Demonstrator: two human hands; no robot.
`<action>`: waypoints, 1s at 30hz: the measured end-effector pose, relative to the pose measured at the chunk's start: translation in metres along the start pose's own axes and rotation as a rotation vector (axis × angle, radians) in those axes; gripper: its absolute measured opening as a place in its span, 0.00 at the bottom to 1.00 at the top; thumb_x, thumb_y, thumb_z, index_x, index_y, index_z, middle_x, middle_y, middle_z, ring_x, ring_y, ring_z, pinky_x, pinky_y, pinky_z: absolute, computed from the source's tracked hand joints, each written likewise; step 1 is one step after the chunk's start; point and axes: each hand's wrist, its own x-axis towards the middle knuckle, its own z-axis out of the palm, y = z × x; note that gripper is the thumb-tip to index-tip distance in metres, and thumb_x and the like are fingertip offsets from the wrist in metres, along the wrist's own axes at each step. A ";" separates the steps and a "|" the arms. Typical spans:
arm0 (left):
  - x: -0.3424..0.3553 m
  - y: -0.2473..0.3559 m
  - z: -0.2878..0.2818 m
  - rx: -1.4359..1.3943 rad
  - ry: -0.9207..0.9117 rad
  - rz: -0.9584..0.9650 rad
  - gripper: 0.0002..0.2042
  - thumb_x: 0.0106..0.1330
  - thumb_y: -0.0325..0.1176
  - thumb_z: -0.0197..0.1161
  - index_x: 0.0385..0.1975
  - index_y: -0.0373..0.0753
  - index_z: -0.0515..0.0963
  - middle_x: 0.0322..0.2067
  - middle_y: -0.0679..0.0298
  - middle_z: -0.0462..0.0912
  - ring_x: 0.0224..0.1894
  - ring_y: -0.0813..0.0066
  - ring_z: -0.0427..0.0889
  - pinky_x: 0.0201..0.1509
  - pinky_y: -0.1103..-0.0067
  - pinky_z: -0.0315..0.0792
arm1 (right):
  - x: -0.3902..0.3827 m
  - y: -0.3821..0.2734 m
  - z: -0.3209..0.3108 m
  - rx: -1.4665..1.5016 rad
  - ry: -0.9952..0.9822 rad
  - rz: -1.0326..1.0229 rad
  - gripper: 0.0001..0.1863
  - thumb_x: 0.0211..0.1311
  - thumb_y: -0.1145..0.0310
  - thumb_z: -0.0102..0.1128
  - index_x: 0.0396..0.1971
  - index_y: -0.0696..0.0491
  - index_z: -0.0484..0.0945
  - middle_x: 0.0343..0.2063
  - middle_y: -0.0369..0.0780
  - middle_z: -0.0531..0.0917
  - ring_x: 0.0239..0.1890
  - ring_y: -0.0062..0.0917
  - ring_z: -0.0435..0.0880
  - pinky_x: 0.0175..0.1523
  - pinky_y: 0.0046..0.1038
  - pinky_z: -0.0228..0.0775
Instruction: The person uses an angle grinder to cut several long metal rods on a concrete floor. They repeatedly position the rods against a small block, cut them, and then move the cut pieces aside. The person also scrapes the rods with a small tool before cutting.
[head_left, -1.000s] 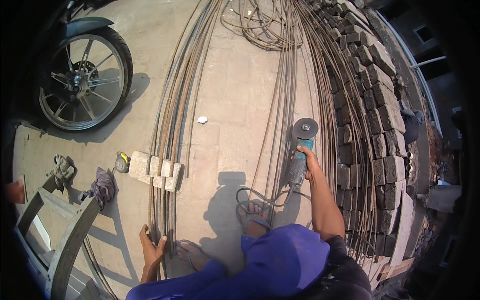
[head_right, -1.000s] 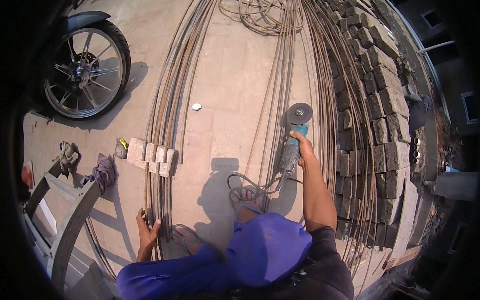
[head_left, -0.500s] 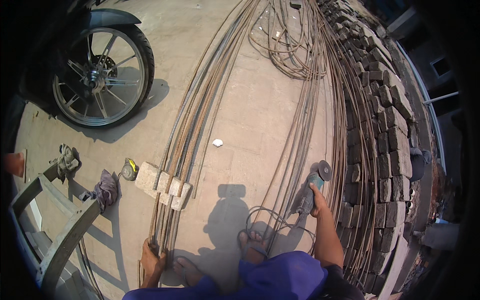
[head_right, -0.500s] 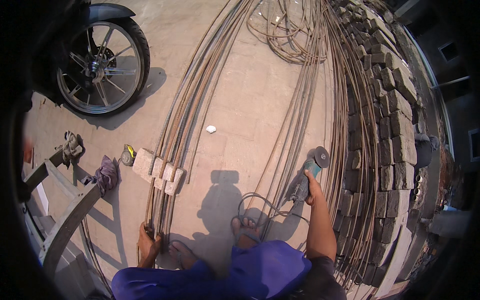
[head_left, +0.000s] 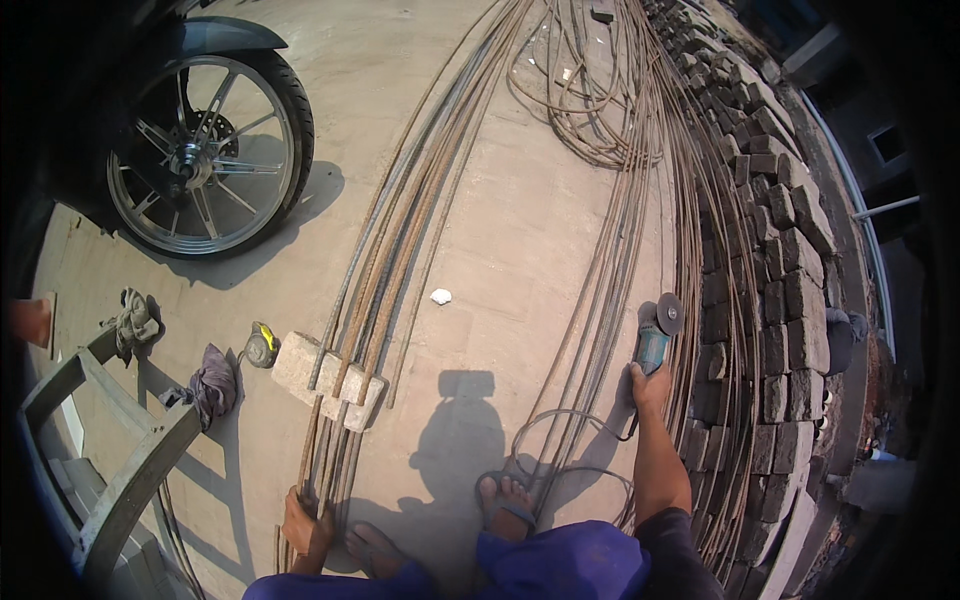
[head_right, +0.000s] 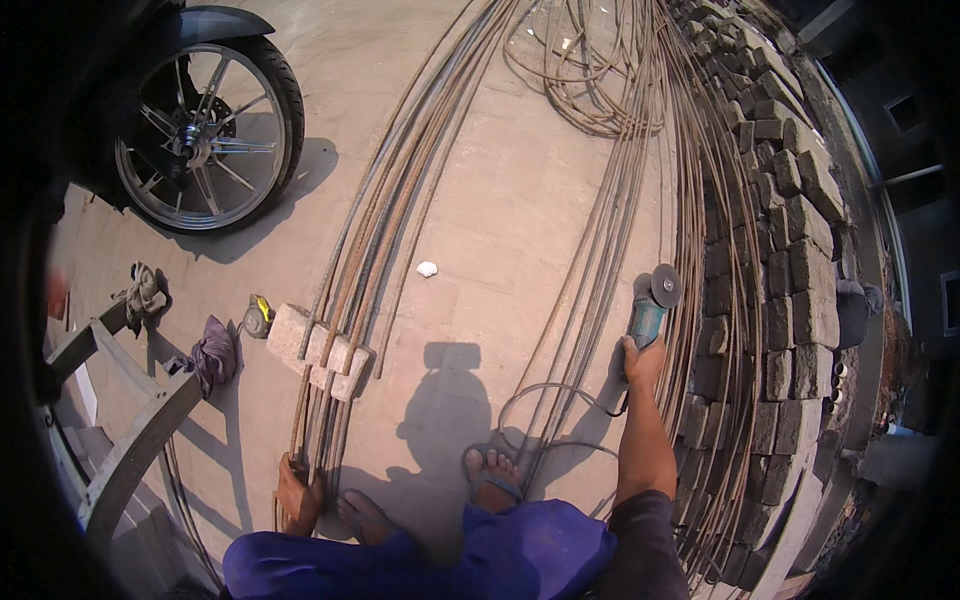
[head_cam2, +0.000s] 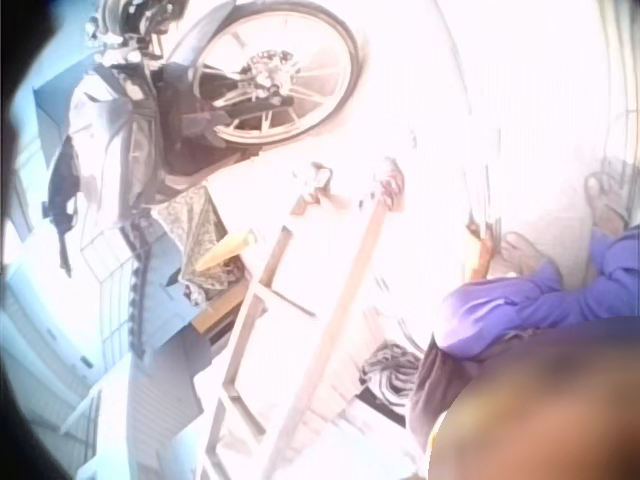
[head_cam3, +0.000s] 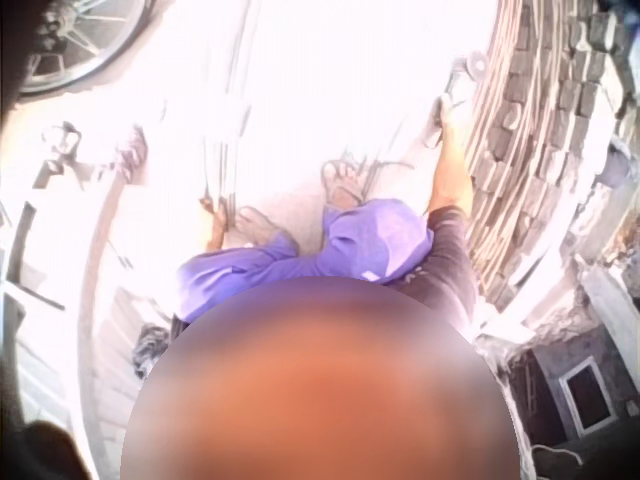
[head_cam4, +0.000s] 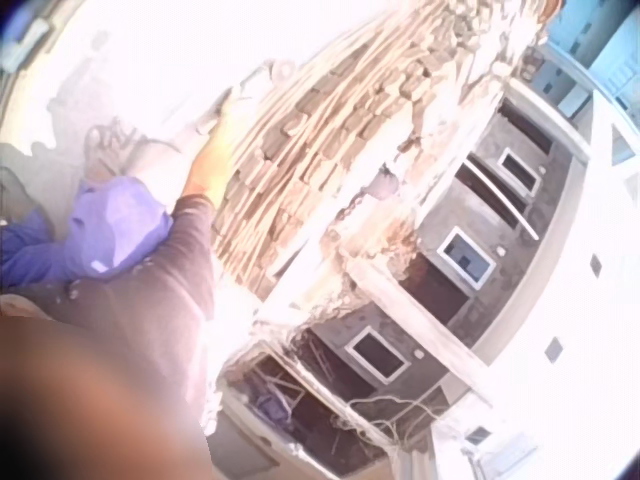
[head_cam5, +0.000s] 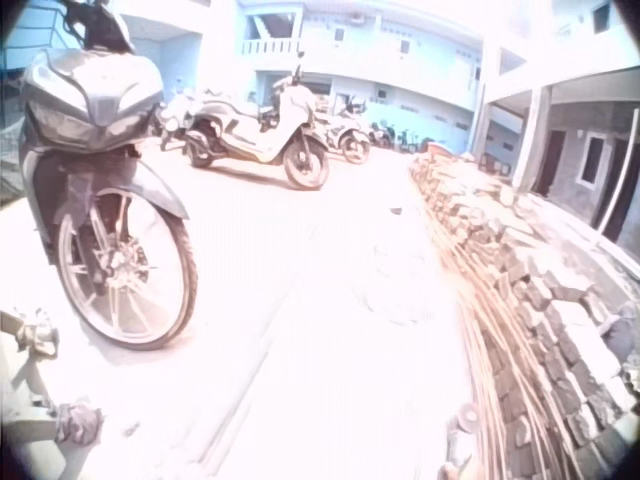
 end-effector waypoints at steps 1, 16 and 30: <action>-0.002 0.000 0.001 0.009 0.015 -0.002 0.38 0.46 0.33 0.76 0.61 0.40 0.68 0.39 0.57 0.79 0.42 0.51 0.83 0.44 0.59 0.75 | -0.001 0.005 0.007 -0.042 0.042 -0.058 0.43 0.54 0.55 0.75 0.62 0.68 0.67 0.55 0.64 0.77 0.61 0.56 0.76 0.66 0.46 0.67; 0.000 0.001 -0.011 -0.054 -0.155 -0.198 0.40 0.48 0.34 0.79 0.63 0.42 0.67 0.42 0.57 0.83 0.45 0.53 0.84 0.49 0.63 0.78 | -0.125 -0.025 -0.030 -0.089 0.050 -0.408 0.29 0.64 0.67 0.66 0.63 0.60 0.70 0.60 0.55 0.72 0.65 0.52 0.68 0.70 0.50 0.58; -0.010 -0.014 -0.025 -0.111 -0.064 -0.034 0.19 0.59 0.30 0.73 0.50 0.41 0.79 0.39 0.50 0.87 0.39 0.47 0.87 0.41 0.62 0.81 | -0.292 -0.124 -0.006 0.275 -0.999 -1.052 0.11 0.68 0.65 0.61 0.47 0.51 0.81 0.41 0.46 0.87 0.41 0.44 0.87 0.48 0.40 0.80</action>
